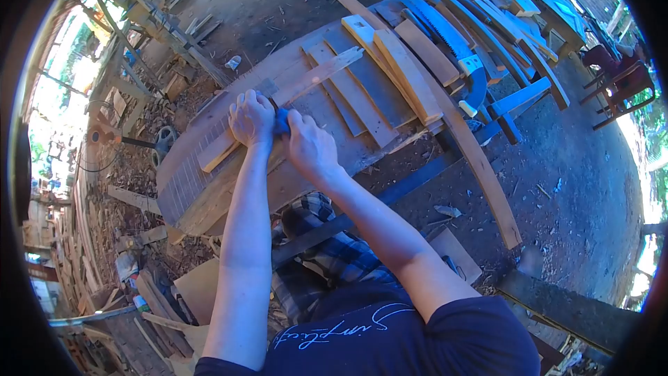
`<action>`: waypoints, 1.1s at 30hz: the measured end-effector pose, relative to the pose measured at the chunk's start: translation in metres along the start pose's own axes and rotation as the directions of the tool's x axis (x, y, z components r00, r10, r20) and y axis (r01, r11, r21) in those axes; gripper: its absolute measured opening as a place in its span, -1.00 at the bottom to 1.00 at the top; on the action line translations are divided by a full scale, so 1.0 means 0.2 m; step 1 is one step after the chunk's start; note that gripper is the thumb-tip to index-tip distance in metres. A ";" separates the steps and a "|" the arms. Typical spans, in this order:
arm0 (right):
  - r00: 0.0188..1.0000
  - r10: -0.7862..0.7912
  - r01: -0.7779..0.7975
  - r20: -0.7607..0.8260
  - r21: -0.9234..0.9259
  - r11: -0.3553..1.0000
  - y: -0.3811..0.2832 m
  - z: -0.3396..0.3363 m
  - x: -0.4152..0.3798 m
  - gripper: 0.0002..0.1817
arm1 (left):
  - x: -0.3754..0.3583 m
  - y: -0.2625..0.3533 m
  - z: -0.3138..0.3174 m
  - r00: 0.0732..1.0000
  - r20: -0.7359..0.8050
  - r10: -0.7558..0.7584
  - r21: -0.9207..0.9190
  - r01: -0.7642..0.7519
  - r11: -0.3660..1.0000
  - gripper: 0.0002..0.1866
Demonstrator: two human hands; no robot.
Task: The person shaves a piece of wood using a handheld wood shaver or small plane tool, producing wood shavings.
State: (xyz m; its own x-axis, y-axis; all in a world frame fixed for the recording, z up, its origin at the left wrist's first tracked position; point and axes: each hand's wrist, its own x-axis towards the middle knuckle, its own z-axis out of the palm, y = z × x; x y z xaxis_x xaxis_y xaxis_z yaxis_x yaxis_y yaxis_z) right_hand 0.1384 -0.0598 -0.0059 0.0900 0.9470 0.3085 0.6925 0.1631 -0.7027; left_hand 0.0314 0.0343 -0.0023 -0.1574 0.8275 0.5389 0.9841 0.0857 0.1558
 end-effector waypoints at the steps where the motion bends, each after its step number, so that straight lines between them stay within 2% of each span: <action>1: 1.000 -0.005 0.005 0.000 -0.002 1.000 0.01 -0.02 -0.06 -0.73 | -0.01 0.00 -0.01 1.000 -0.004 -0.004 -0.002 0.004 1.000 -0.83; 3: 0.999 0.028 -0.030 0.043 0.043 0.999 0.02 -0.09 -0.21 -0.76 | -0.01 0.01 -0.02 0.998 -0.061 0.026 -0.011 -0.026 1.000 -0.83; 6: 0.998 0.045 -0.046 0.036 0.026 0.999 0.00 -0.11 -0.19 -0.77 | -0.01 0.01 -0.04 0.997 -0.058 0.041 0.001 -0.041 0.999 -0.84; 10: 1.000 0.016 -0.016 0.002 -0.018 1.000 -0.02 -0.01 0.02 -0.76 | 0.00 0.00 -0.02 0.999 -0.043 0.029 -0.003 -0.030 1.000 -0.84; 15: 0.998 0.010 -0.011 0.056 0.016 1.000 0.00 -0.12 -0.18 -0.78 | -0.02 0.02 -0.03 0.998 -0.058 0.021 -0.016 -0.022 1.000 -0.85; 19: 0.997 0.044 -0.042 0.060 -0.024 0.999 -0.05 -0.09 -0.08 -0.77 | -0.02 0.01 -0.04 0.998 -0.032 0.045 -0.024 -0.046 0.999 -0.85; 21: 0.999 0.016 -0.015 0.030 -0.035 0.999 -0.03 -0.02 0.03 -0.76 | -0.04 0.02 -0.04 1.000 -0.013 -0.022 -0.030 0.022 0.999 -0.87; 25: 1.000 -0.012 0.012 0.000 0.014 1.000 -0.01 -0.07 -0.13 -0.76 | -0.04 0.02 -0.03 0.997 -0.076 -0.001 -0.013 0.000 1.000 -0.88; 27: 0.999 0.033 -0.033 0.032 -0.005 0.999 0.03 -0.13 -0.25 -0.77 | -0.05 0.02 -0.02 0.994 -0.111 0.019 0.022 -0.017 1.000 -0.90; 29: 0.999 0.032 -0.032 0.003 -0.012 0.999 0.03 -0.10 -0.17 -0.77 | -0.05 0.04 -0.04 0.997 -0.066 0.040 -0.008 -0.041 0.999 -0.89; 31: 1.000 0.016 -0.016 -0.016 0.014 1.000 0.01 -0.08 -0.08 -0.77 | -0.04 0.03 -0.04 1.000 -0.008 -0.004 0.009 0.004 1.000 -0.87; 33: 0.997 0.058 -0.059 0.050 0.011 0.998 -0.03 -0.06 -0.03 -0.76 | -0.03 0.03 -0.05 0.999 0.029 -0.015 0.031 0.014 0.999 -0.84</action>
State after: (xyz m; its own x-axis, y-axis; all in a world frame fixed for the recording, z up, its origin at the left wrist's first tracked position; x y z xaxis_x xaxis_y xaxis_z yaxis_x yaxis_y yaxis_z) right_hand 0.1427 -0.0687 0.0035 0.0946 0.9674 0.2350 0.6784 0.1102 -0.7264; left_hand 0.0371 0.0250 0.0033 -0.1697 0.8421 0.5120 0.9838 0.1146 0.1377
